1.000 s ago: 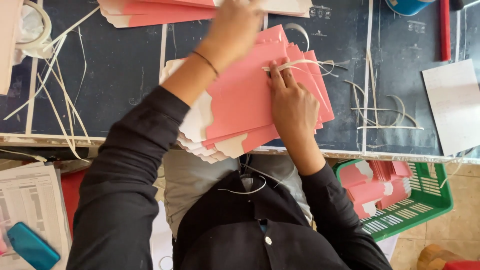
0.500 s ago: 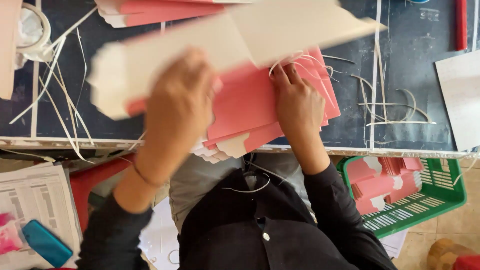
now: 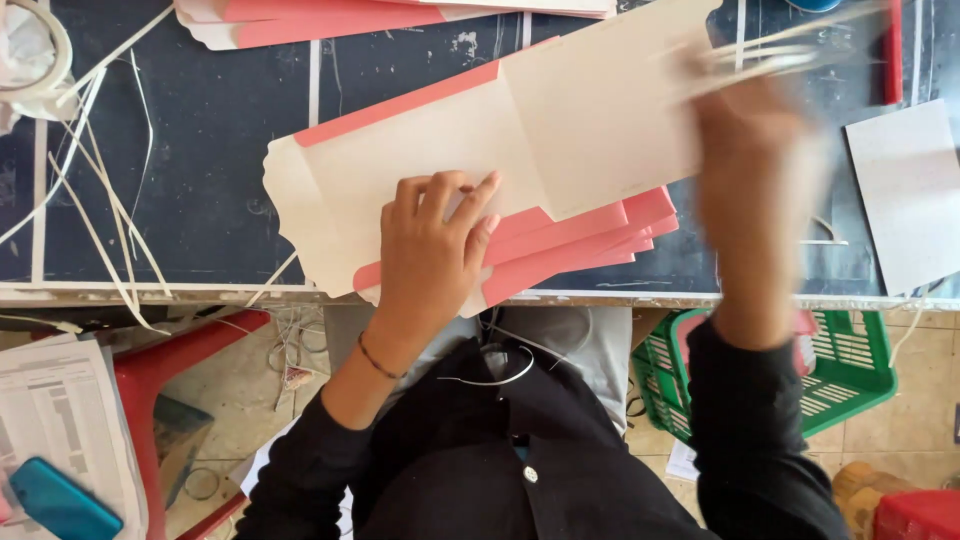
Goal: Assembling and stacking paper folders by hand at a production table.
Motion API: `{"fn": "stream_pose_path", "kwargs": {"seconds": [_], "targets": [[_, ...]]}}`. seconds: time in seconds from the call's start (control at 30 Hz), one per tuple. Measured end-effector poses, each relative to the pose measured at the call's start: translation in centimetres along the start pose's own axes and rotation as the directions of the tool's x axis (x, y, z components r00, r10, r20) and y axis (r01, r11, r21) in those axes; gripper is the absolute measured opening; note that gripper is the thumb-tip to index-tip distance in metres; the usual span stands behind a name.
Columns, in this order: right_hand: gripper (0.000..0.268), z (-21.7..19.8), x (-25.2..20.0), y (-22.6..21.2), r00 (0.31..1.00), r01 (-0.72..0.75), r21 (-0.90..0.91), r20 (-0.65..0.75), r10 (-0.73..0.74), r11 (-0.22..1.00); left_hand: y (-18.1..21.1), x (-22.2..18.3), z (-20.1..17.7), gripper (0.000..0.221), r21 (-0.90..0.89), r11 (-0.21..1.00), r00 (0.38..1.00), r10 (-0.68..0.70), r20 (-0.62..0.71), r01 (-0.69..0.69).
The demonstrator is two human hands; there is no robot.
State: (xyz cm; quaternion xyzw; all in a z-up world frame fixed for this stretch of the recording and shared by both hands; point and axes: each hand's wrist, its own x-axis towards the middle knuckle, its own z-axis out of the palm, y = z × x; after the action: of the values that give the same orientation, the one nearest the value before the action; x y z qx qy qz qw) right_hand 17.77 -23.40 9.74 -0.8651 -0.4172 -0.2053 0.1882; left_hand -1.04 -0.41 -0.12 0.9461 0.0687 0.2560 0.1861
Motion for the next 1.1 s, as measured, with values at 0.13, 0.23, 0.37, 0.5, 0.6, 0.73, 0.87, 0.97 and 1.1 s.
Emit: {"fn": "stream_pose_path", "kwargs": {"seconds": [0.13,0.23,0.37,0.5,0.6,0.73,0.87,0.97,1.1], "targets": [[0.039,8.2,1.7,-3.1,0.950,0.045,-0.215,0.310,0.025,0.976,-0.7,0.0,0.0,0.032,-0.100,0.992,0.996,-0.071,0.062,0.077],[0.037,11.6,3.6,-3.3,0.918,0.006,-0.209,0.390,0.078,0.978,-0.9,-0.1,-0.3,0.028,-0.133,0.987,0.994,-0.087,0.070,0.096],[0.025,10.3,4.9,-2.4,0.986,0.032,-0.183,0.168,0.000,0.983,-1.3,-0.5,0.5,0.028,-0.174,0.979,0.993,-0.091,0.072,0.103],[0.025,3.0,2.7,-4.1,0.965,0.051,0.197,0.242,-0.099,0.979,-1.4,-0.4,0.4,0.029,-0.200,0.972,0.989,-0.107,0.097,0.125],[0.021,1.1,-1.1,-4.6,0.930,0.046,0.094,0.360,-0.077,0.995,-1.4,-0.1,0.3,0.030,-0.211,0.970,0.990,-0.101,0.097,0.120],[0.017,-0.5,-4.9,-5.3,0.890,0.199,-0.191,0.445,-0.096,0.961,-1.1,-0.2,0.1,0.033,-0.213,0.970,0.992,-0.101,0.075,0.115],[0.021,-1.2,-5.7,-6.0,0.875,0.247,-0.242,0.473,-0.109,0.938,-1.0,0.0,-0.2,0.033,-0.209,0.971,0.992,-0.098,0.079,0.113],[0.025,-1.3,-5.8,-6.7,0.873,0.249,-0.270,0.478,-0.095,0.930,-0.9,0.0,-0.3,0.036,-0.216,0.969,0.990,-0.105,0.090,0.122],[0.036,-0.4,-5.9,-7.9,0.895,0.174,-0.374,0.445,0.012,0.911,-0.9,0.1,-0.2,0.036,-0.202,0.974,0.993,-0.092,0.074,0.106]]}}
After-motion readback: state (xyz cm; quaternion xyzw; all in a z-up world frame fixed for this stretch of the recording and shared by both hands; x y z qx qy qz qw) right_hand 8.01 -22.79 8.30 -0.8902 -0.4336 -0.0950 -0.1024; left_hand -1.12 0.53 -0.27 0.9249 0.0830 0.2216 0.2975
